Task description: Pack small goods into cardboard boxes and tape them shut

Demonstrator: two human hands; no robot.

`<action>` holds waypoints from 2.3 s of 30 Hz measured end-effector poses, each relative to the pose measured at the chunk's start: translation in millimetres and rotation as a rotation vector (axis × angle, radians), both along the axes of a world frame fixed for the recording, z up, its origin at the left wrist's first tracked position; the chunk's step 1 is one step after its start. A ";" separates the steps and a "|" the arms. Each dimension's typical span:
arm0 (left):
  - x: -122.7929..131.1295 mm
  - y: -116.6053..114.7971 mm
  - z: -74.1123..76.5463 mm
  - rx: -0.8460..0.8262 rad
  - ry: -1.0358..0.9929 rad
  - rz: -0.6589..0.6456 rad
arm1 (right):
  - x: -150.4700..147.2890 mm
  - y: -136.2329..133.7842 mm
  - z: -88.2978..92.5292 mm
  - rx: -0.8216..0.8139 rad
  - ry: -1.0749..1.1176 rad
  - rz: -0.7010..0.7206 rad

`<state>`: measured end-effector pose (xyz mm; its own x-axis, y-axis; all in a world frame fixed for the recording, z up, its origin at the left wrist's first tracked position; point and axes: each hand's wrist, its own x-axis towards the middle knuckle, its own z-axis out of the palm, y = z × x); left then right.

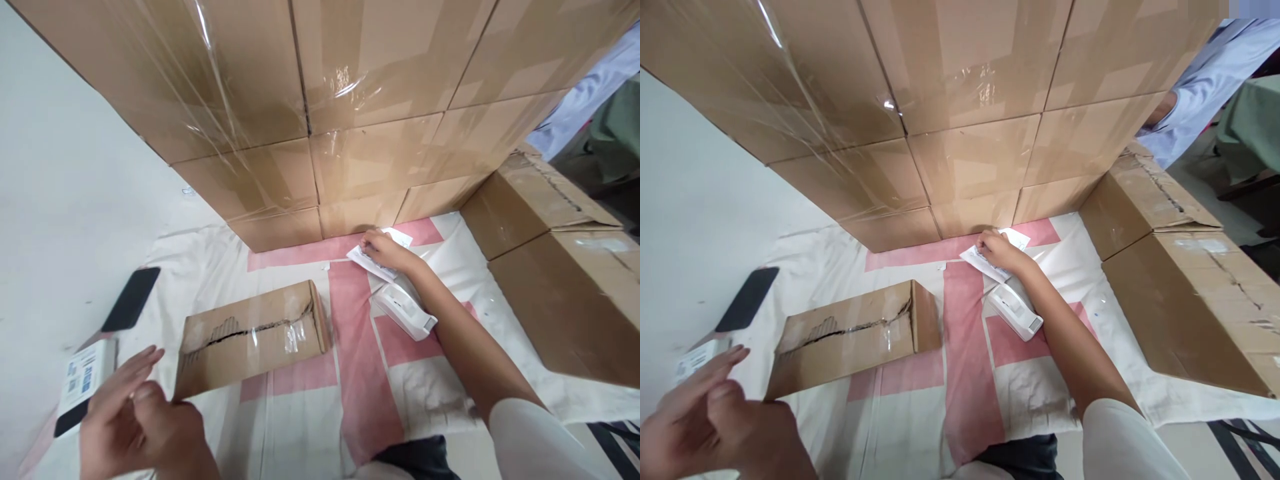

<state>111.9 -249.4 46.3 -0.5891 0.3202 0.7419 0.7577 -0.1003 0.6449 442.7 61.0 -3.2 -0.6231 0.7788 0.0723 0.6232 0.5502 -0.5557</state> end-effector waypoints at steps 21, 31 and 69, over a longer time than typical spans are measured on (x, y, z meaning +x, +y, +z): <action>-6.5 33.5 -40.5 0.105 -0.202 0.024 | 9.2 -24.5 62.7 0.025 0.399 -0.113; -12.0 30.0 -49.8 0.076 -0.193 -0.062 | -28.9 -159.5 54.9 -0.328 0.500 -0.146; -14.5 45.2 -47.3 -0.039 -0.002 0.172 | -63.7 -227.8 -1.1 -0.727 0.845 -0.191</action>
<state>97.4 -204.2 -1.0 -0.6393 0.2433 0.7295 0.7600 0.0554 0.6476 379.0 -166.8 -4.3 -0.4555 0.8852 -0.0946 -0.0648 -0.1389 -0.9882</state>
